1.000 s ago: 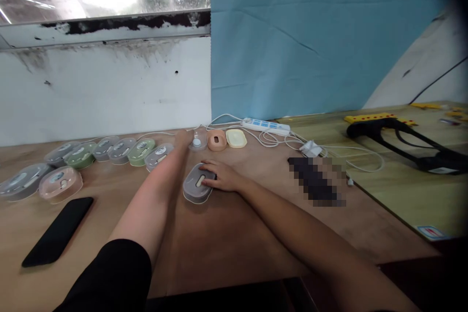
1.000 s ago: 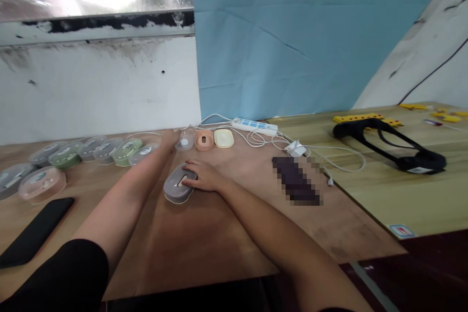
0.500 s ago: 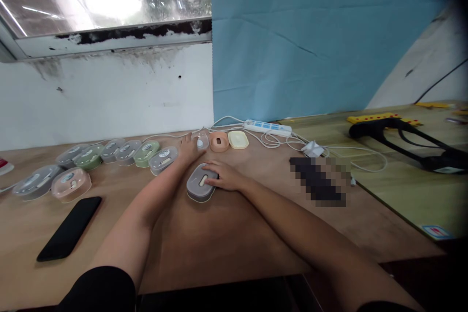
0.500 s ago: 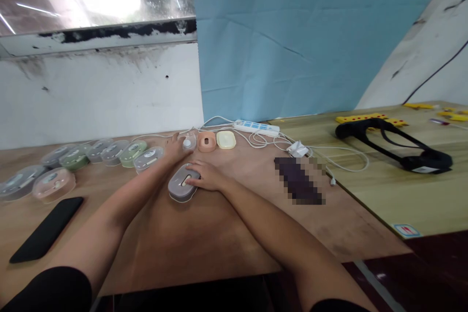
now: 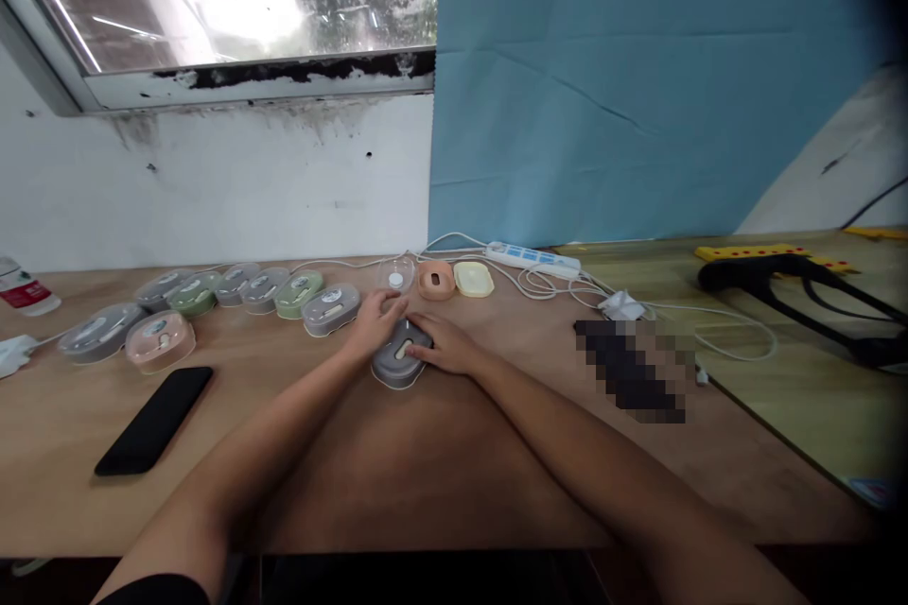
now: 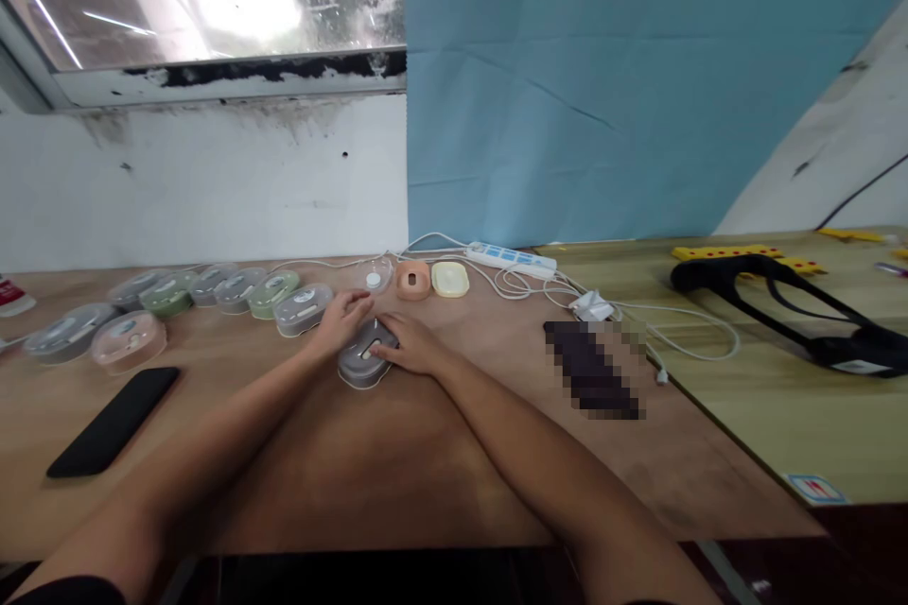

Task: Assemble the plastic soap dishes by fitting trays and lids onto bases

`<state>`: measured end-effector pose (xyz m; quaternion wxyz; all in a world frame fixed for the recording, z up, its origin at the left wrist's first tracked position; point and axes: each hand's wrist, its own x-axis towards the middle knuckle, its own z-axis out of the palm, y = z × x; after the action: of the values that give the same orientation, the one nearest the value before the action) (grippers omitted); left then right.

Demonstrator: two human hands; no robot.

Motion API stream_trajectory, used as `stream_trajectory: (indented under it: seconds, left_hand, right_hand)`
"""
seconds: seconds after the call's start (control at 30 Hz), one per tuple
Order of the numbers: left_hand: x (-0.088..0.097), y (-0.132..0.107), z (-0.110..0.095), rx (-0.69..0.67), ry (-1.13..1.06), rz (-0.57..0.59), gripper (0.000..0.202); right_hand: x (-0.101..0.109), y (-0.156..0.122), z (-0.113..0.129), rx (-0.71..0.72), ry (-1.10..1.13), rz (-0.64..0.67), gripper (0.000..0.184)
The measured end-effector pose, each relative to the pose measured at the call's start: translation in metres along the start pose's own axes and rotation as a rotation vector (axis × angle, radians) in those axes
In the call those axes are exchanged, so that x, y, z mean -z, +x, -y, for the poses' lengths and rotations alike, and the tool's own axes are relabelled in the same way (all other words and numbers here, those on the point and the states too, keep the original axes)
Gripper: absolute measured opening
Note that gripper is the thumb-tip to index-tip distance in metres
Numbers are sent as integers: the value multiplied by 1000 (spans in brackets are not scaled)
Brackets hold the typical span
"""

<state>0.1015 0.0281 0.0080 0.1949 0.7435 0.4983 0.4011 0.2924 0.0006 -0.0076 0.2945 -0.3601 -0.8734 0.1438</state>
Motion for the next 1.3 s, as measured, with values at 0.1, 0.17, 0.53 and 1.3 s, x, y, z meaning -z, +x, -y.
stream_trajectory:
  seconds: [0.1,0.17,0.53,1.3]
  left_hand:
    - [12,-42,-7,-16,-53,39,49]
    - [19,-63,-12,-75,41,85,67]
    - [11,-68,-18,-8,139,164,76]
    - [-6,-65,11,151,-671,173,106]
  right_hand:
    - [-2,1,-3,-16,-13,-31,59]
    - [-4,2,-7,-27,-26,-52,58]
    - [-6,-4,-23,-170,110,-186,52]
    - [-12,-3,12,-87,614,-137,103]
